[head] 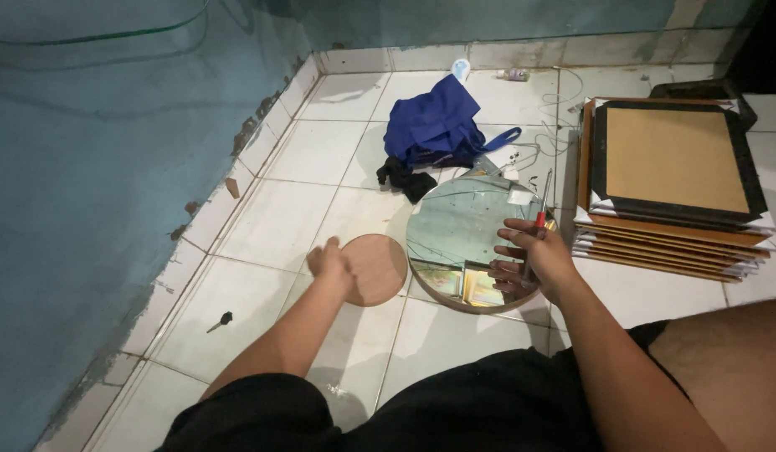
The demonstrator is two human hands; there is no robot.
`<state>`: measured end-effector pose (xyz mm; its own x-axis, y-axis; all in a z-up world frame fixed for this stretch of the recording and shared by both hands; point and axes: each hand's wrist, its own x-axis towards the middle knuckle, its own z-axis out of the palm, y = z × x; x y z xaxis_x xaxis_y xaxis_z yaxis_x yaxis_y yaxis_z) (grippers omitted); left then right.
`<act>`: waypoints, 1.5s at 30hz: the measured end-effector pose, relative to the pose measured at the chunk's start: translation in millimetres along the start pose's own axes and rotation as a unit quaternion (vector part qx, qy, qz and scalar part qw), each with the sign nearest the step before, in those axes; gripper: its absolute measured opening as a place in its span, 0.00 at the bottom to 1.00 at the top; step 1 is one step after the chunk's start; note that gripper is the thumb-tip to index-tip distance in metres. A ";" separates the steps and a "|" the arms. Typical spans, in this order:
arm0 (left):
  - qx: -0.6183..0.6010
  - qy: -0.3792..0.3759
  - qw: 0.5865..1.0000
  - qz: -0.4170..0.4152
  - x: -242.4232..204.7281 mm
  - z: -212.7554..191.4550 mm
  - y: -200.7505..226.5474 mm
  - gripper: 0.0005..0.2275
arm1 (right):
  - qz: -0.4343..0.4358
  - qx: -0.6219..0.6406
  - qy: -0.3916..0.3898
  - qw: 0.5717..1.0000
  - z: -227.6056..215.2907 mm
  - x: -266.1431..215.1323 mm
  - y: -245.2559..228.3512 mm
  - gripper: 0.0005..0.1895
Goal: Using a screwdriver to prepare or attach a circular wooden backboard while sitting on the floor.
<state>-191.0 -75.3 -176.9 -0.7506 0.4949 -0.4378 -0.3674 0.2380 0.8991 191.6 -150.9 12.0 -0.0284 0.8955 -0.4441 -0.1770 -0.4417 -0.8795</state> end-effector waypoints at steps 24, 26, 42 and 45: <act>0.099 -0.103 0.984 0.102 14.6 45.5 29.5 0.37 | -0.044 0.020 0.019 0.999 -18.2 36.7 23.0 0.27; 0.093 -0.102 0.987 0.078 53.6 60.4 1.5 0.33 | -0.055 0.048 0.023 0.997 -24.7 53.1 30.8 0.27; 0.006 -0.754 0.600 0.269 -496.1 227.8 -61.2 0.26 | -0.144 0.141 0.384 0.901 -224.7 -249.1 -15.5 0.28; 0.010 -0.821 0.385 0.422 -576.2 208.2 -28.2 0.27 | 0.024 0.008 0.543 0.839 -268.2 -335.1 26.5 0.21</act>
<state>366.2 -193.2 50.6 0.7663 0.2603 0.5875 -0.3571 -0.5876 0.7261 460.3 -477.1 91.7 0.8761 0.2962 -0.3803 -0.2143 -0.4673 -0.8577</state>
